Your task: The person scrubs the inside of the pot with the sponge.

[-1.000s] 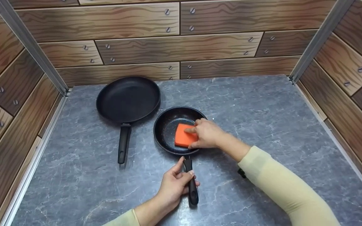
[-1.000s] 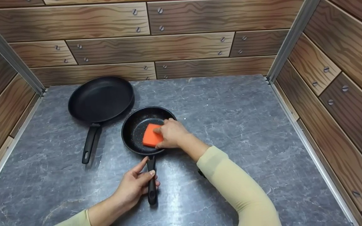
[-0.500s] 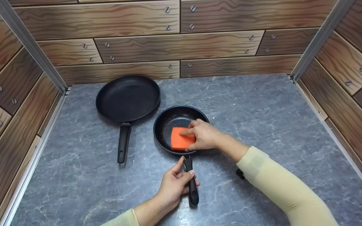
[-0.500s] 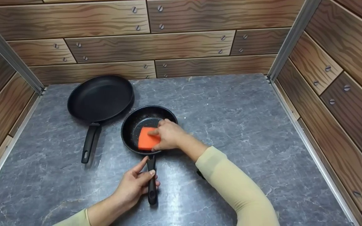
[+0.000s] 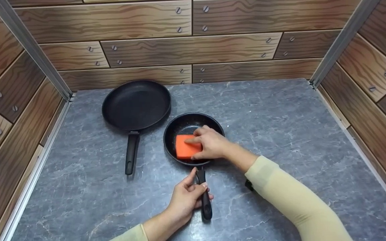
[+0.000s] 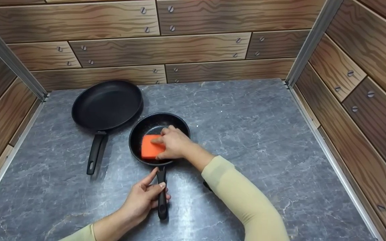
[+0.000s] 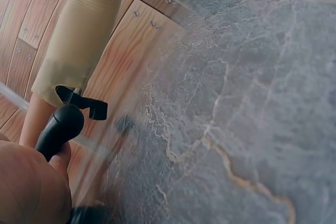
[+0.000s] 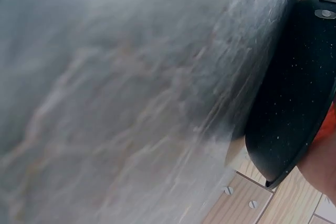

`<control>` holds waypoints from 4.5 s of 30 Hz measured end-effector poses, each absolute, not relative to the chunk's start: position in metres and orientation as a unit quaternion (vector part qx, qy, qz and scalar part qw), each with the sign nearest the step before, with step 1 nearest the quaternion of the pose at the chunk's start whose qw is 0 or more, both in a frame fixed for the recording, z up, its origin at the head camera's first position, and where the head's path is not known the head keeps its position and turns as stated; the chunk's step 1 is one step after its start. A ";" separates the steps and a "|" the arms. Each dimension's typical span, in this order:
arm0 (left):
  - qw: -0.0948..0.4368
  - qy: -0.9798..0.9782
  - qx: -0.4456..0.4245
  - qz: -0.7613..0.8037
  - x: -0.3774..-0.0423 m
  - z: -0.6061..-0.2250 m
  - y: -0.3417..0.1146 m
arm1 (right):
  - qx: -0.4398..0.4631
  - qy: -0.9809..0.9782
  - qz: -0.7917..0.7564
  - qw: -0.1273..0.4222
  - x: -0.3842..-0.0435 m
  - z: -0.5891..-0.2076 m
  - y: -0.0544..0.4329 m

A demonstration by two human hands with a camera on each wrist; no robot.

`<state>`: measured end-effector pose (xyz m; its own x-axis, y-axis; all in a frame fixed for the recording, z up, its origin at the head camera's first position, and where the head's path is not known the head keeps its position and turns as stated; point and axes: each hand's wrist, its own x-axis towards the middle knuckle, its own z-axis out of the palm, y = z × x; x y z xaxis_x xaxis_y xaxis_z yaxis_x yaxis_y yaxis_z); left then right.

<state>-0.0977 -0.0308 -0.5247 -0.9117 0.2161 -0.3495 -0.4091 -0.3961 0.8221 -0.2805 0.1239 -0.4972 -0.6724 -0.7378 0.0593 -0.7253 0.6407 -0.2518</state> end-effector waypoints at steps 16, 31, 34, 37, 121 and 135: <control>0.176 0.520 -0.086 0.831 -0.096 -0.526 -0.030 | -0.363 0.924 -0.116 0.015 -0.293 -0.498 0.104; 0.165 0.526 -0.087 0.830 -0.094 -0.527 -0.028 | -0.305 0.949 -0.081 -0.026 -0.295 -0.497 0.108; 0.165 0.527 -0.088 0.829 -0.094 -0.527 -0.029 | -0.292 0.953 -0.078 -0.027 -0.295 -0.497 0.111; 0.166 0.527 -0.088 0.829 -0.095 -0.527 -0.029 | -0.282 0.955 -0.081 -0.027 -0.294 -0.497 0.114; 0.166 0.522 -0.082 0.833 -0.094 -0.531 -0.028 | -0.169 0.975 -0.141 0.015 -0.232 -0.492 0.363; 0.171 0.531 -0.067 0.827 -0.091 -0.528 -0.031 | -0.150 0.977 -0.150 0.025 -0.229 -0.489 0.353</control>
<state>-0.0905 -0.0312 -0.5281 -0.9323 0.2122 -0.2928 -0.3547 -0.3783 0.8550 -0.2289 0.3529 -0.4891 -0.9536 -0.3011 -0.0030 -0.2864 0.9100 -0.2997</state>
